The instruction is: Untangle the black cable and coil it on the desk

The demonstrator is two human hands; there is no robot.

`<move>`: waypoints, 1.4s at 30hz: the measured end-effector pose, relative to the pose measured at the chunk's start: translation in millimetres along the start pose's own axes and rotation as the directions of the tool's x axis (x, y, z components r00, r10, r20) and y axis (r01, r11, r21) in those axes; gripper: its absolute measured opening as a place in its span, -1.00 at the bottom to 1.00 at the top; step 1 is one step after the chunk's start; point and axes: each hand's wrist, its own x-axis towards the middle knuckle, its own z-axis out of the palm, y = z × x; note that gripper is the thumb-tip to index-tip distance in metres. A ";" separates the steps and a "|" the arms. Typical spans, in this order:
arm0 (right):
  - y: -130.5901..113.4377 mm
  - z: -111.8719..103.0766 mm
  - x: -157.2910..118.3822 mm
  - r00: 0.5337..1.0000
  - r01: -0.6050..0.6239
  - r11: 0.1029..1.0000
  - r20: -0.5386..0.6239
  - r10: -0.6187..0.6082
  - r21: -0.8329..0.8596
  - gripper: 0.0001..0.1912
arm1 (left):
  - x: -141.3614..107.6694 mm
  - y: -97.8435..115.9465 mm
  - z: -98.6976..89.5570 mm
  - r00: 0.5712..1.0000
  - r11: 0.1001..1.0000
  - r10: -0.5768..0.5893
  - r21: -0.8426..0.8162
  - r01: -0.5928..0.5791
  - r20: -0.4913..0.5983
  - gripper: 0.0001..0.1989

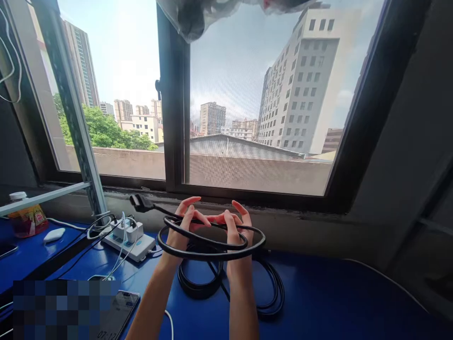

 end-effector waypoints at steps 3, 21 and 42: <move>4.0 -5.7 4.5 0.969 0.179 0.981 -0.158 -0.189 -0.076 -0.22 | 0.6 5.7 -4.0 0.986 0.990 0.037 0.140 -0.014 -0.163 -0.66; 12.2 -12.6 -2.8 0.719 0.669 0.373 0.434 -0.542 -0.643 -0.65 | -25.9 20.0 17.6 0.954 0.421 0.300 0.900 -0.112 -0.021 -0.76; 9.2 -71.1 40.1 0.601 0.554 0.817 -0.601 -0.527 -0.162 -0.70 | -69.9 10.7 75.7 0.877 0.704 0.024 0.615 -0.356 0.480 -0.59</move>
